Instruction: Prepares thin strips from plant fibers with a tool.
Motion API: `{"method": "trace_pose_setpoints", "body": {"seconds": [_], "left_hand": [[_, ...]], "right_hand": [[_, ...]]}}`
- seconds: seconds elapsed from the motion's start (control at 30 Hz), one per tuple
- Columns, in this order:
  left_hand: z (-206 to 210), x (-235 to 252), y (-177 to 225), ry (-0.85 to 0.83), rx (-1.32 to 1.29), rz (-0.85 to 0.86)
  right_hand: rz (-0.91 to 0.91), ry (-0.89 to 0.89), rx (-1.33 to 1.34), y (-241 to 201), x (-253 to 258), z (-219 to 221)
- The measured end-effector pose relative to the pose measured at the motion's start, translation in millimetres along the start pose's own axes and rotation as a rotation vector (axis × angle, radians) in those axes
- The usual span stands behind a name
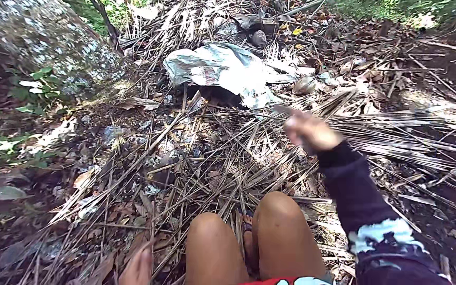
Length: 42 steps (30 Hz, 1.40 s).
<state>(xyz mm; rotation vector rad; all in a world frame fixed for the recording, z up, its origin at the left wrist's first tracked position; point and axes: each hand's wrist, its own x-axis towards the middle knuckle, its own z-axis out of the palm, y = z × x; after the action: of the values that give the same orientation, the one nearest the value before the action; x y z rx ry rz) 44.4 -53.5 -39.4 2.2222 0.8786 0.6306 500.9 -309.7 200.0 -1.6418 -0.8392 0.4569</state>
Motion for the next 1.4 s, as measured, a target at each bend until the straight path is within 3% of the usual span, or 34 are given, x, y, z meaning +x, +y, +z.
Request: {"method": "trace_pose_setpoints", "body": {"seconds": [0.07, 0.17, 0.23, 0.33, 0.5, 0.57, 0.73, 0.8, 1.0, 1.1, 1.27, 1.33, 1.4], "left_hand": [[27.0, 43.6, 95.3, -0.086, -0.354, -0.079], [35.8, 75.7, 176.3, -0.293, -0.760, -0.191], [34.8, 81.5, 199.9, -0.365, -0.868, -0.214], [34.7, 80.4, 213.7, -0.334, -0.985, -0.230], [32.7, 72.9, 221.0, -0.302, -0.913, -0.170], [28.7, 72.8, 220.9, -0.325, -0.922, -0.124], [21.8, 65.2, 212.6, -0.401, -0.887, -0.060], [22.8, 61.9, 209.4, -0.415, -0.890, -0.079], [26.2, 71.6, 209.7, -0.354, -0.937, -0.098], [22.3, 66.9, 191.4, -0.393, -0.860, -0.018], [10.3, 39.1, 134.8, -0.471, -0.796, -0.031], [10.1, 33.2, 123.4, -0.470, -0.782, -0.087], [12.6, 35.8, 129.6, -0.451, -0.781, -0.122]], "right_hand": [[0.049, -0.300, -0.006, 22.8, -14.8, 69.3], [0.025, -0.561, 0.086, 34.7, -34.2, 133.3], [-0.025, -0.652, 0.156, 35.0, -42.7, 148.6], [-0.046, -0.743, 0.252, 36.2, -49.0, 154.3], [-0.072, -0.864, 0.323, 45.4, -46.1, 150.8], [-0.125, -0.832, 0.344, 44.1, -41.8, 146.5], [-0.252, -0.381, 0.312, 25.3, -3.9, 98.8], [-0.237, -0.322, 0.344, 26.5, 1.6, 91.9], [-0.037, -0.785, 0.324, 38.0, -52.4, 151.8], [-0.125, -0.557, 0.320, 27.4, -19.6, 117.1], [-0.353, -0.049, 0.343, -4.3, 55.2, 13.1], [-0.383, 0.024, 0.429, -9.1, 61.1, -0.3], [-0.305, -0.040, 0.385, -6.4, 40.5, 30.0]]}}
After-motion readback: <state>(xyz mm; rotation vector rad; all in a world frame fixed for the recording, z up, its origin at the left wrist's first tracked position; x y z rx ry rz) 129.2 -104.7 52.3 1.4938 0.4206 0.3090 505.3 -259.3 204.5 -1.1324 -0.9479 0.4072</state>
